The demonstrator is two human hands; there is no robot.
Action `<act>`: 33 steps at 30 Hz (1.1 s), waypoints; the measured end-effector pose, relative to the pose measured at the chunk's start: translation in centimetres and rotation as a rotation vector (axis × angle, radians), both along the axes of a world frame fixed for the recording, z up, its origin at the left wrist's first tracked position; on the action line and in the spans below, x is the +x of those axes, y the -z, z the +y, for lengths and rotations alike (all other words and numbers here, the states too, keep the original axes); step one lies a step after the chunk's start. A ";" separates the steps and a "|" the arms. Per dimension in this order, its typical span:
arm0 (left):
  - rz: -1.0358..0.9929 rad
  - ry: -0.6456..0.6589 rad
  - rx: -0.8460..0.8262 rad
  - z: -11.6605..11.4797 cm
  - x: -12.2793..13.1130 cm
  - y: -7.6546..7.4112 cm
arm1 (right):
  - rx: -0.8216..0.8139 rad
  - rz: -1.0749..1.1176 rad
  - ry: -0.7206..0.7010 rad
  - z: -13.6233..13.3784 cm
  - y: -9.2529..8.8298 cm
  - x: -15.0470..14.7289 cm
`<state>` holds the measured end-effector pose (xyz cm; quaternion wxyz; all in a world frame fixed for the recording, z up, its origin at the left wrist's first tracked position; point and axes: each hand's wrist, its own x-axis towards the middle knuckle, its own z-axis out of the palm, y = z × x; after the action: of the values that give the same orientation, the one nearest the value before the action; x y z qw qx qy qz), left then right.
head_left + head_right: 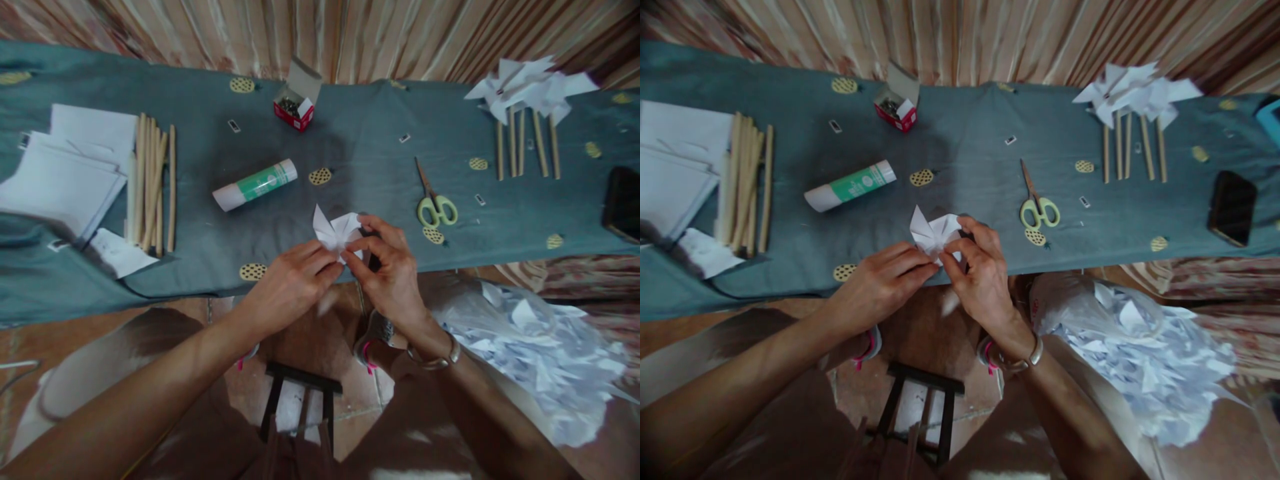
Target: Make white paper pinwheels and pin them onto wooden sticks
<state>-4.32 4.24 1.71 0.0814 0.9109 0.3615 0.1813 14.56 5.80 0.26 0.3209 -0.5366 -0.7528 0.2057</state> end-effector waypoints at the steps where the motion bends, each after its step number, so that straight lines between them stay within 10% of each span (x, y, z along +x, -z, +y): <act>1: -0.004 0.002 0.005 0.0 0.0 0.0 | -0.003 0.004 -0.001 0.0 0.0 0.0; 33: 0.036 0.005 0.025 0.2 0.2 0.1 | 0.064 -0.163 -0.144 -0.8 0.6 -0.3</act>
<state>-4.17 4.41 1.57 0.0639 0.9158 0.3586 0.1692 14.27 5.01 -0.36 0.2599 -0.4854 -0.8193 0.1601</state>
